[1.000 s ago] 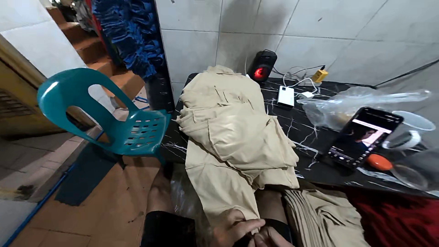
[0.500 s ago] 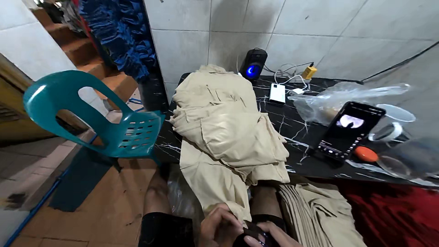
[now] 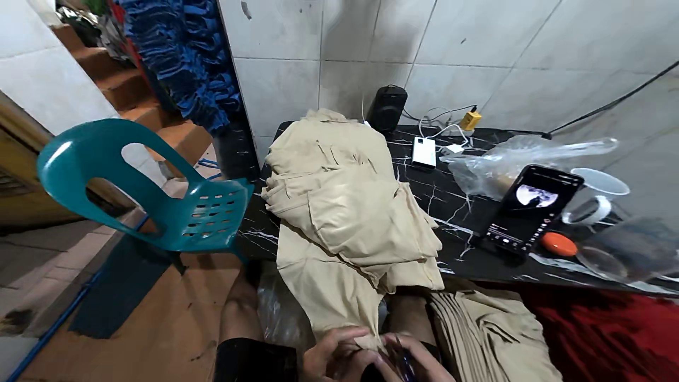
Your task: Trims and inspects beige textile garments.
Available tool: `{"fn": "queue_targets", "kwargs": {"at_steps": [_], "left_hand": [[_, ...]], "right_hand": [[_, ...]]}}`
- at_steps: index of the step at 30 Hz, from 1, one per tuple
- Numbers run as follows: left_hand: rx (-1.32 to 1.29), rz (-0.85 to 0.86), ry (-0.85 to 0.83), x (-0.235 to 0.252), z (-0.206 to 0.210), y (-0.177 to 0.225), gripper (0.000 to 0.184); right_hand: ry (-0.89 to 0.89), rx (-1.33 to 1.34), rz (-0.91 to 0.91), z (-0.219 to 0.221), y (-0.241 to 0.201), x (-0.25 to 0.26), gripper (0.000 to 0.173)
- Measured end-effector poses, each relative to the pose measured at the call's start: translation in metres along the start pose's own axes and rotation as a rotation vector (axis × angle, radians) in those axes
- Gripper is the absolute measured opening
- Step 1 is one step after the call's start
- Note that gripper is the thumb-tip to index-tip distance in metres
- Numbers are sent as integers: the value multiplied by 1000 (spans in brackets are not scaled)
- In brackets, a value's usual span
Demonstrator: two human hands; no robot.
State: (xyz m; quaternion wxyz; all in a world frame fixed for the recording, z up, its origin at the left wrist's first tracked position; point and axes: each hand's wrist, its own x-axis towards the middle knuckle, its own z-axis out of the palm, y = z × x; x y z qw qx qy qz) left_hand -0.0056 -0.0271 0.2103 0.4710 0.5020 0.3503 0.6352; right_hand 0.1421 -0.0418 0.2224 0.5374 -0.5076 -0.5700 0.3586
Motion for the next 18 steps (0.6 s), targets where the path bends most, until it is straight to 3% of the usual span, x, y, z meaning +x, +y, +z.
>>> {"fn": "queue_targets", "kwargs": {"at_steps": [5,12,18], "left_hand": [[59,76,37,-1,-7,-5,13],[-10,80,-1,3,-10,-6,7],[-12,88,-63,1,-7,-6,4]], "right_hand": [[-23,-11,-16,2,-5,1,23],[-120,-385,-72,-19,-16,3,35],[-176,-506,-101,-13,-28,4,33]]}}
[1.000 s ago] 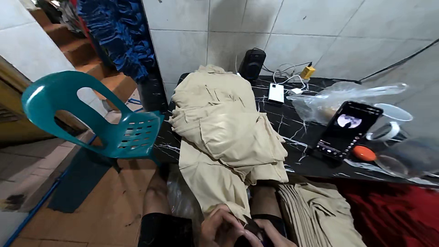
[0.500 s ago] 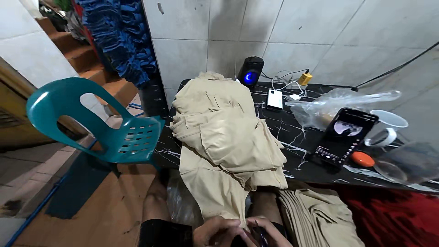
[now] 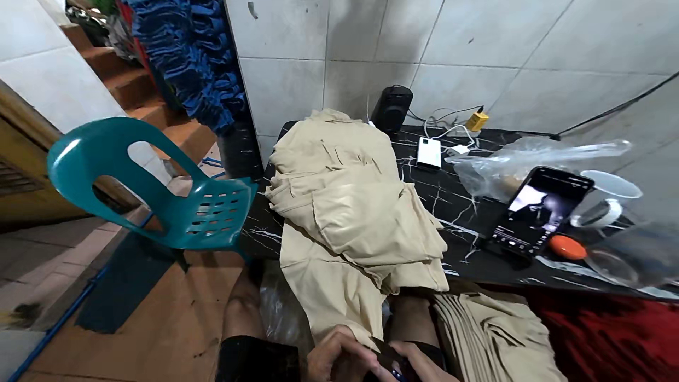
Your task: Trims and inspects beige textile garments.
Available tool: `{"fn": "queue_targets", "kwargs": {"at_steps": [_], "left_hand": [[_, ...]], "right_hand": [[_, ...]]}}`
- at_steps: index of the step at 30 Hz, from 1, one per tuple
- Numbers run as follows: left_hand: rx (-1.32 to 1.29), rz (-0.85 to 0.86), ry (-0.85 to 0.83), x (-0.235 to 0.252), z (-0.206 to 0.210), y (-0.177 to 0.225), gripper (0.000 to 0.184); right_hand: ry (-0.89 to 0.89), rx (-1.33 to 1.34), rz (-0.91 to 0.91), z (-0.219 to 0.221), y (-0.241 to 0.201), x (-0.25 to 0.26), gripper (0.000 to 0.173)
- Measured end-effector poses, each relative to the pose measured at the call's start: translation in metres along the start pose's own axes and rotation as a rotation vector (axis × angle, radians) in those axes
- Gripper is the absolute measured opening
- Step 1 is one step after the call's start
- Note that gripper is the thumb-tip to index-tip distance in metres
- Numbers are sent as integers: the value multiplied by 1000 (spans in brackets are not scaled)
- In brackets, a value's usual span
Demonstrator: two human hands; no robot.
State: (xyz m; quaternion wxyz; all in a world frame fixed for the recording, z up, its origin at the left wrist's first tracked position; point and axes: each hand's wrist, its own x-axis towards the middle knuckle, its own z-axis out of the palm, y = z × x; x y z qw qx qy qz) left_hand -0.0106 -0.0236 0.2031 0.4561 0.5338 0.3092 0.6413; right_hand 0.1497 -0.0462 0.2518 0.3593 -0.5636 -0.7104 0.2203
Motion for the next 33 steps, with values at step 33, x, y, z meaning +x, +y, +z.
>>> {"fn": "queue_targets", "kwargs": {"at_steps": [33], "left_hand": [[335,148,-248,13,-4,13,11]], "right_hand": [[96,574,204,11,4,10,13]]}}
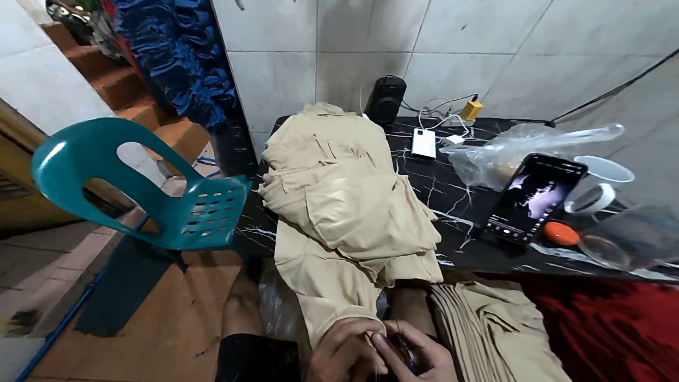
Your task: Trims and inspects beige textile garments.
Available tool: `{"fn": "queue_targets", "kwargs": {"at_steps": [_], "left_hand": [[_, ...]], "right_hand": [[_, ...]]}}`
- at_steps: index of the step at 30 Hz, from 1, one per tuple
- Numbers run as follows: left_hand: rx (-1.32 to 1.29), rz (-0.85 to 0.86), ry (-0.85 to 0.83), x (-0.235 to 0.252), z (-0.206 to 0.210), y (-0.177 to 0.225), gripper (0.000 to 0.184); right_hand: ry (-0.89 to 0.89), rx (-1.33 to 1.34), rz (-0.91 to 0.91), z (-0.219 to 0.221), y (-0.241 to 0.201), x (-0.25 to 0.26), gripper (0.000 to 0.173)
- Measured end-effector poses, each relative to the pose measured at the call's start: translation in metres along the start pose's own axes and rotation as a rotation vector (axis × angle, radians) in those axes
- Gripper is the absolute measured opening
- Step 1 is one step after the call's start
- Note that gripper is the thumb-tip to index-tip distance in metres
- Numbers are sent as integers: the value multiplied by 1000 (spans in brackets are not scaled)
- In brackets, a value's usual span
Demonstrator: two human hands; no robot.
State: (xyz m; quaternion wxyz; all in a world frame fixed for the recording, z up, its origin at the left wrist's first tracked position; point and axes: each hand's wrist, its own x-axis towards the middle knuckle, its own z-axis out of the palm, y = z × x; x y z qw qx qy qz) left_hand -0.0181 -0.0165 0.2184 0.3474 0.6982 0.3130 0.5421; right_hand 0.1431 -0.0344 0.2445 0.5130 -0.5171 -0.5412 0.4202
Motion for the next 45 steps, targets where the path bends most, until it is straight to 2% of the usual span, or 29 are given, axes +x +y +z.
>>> {"fn": "queue_targets", "kwargs": {"at_steps": [4,10,16,22,24,31,33,36,39,40,42,44,45], "left_hand": [[-80,-139,110,-4,-1,-2,5],[-374,-297,154,-2,2,6,5],[-307,-218,158,-5,1,0,14],[-225,-159,112,-4,-1,1,12],[-223,-149,87,-5,2,2,7],[-205,-152,80,-6,-2,1,13],[-234,-163,87,-6,-2,2,15],[-295,-192,92,-5,0,6,13],[-252,-203,111,-6,2,9,11],[-195,-209,102,-6,0,11,9],[-54,-249,-40,-9,-8,17,8],[99,-303,-358,-14,-18,17,13],[137,-316,-484,-16,-21,14,22]], "right_hand": [[51,-18,-22,4,-2,0,9],[52,-15,-19,6,7,-2,11],[147,-500,-204,-5,5,-3,41],[-41,-700,-296,-18,-6,-9,35],[-21,-690,-284,-15,-6,-10,35],[88,-751,-333,-3,-1,-9,32],[173,-652,-271,2,-3,-9,32],[142,-223,-97,7,-3,-3,27],[99,53,-19,7,5,3,7],[88,104,-17,6,9,5,5],[47,180,14,1,13,6,9],[32,262,123,-2,12,5,11],[17,313,188,-3,11,4,12]]}}
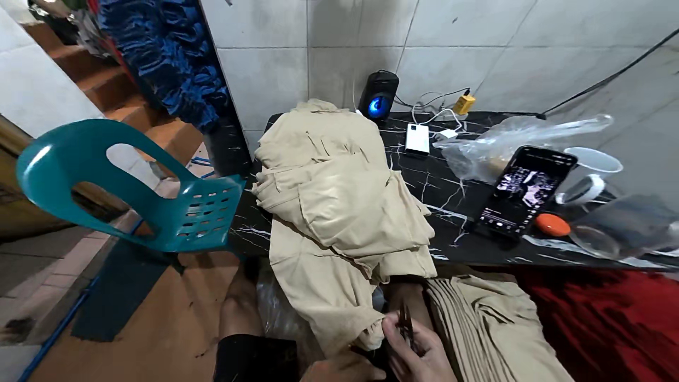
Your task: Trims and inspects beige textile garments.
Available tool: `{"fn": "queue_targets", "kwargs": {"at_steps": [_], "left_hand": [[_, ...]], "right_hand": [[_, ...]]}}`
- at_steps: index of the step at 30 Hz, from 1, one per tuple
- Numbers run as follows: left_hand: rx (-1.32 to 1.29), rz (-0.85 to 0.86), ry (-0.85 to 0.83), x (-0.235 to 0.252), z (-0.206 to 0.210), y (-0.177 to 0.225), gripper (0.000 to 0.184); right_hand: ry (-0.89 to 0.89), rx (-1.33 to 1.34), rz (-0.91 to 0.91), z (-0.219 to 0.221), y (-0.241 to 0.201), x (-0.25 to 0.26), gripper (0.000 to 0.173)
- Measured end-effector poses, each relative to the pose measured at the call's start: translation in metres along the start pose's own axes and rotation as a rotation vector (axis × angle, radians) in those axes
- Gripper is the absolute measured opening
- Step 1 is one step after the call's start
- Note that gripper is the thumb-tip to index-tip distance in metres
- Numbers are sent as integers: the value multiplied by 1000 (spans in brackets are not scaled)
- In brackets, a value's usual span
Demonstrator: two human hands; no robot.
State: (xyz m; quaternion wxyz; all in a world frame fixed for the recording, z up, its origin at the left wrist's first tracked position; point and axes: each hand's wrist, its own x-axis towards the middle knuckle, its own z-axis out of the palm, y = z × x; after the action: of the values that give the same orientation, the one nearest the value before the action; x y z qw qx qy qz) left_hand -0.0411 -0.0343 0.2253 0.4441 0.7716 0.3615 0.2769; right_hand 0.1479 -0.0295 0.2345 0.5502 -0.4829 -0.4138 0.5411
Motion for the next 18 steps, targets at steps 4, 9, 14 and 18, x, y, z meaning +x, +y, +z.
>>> {"fn": "queue_targets", "kwargs": {"at_steps": [4,9,14,18], "left_hand": [[-41,41,174,0,-8,8,12],[29,121,521,17,-5,12,28],[105,181,645,23,9,2,4],[-106,190,535,15,1,12,10]], "right_hand": [[-18,111,129,-3,-3,-4,12],[-43,173,161,-1,0,-5,9],[-26,64,109,5,1,-6,9],[-31,-119,-10,10,3,-4,6]]}}
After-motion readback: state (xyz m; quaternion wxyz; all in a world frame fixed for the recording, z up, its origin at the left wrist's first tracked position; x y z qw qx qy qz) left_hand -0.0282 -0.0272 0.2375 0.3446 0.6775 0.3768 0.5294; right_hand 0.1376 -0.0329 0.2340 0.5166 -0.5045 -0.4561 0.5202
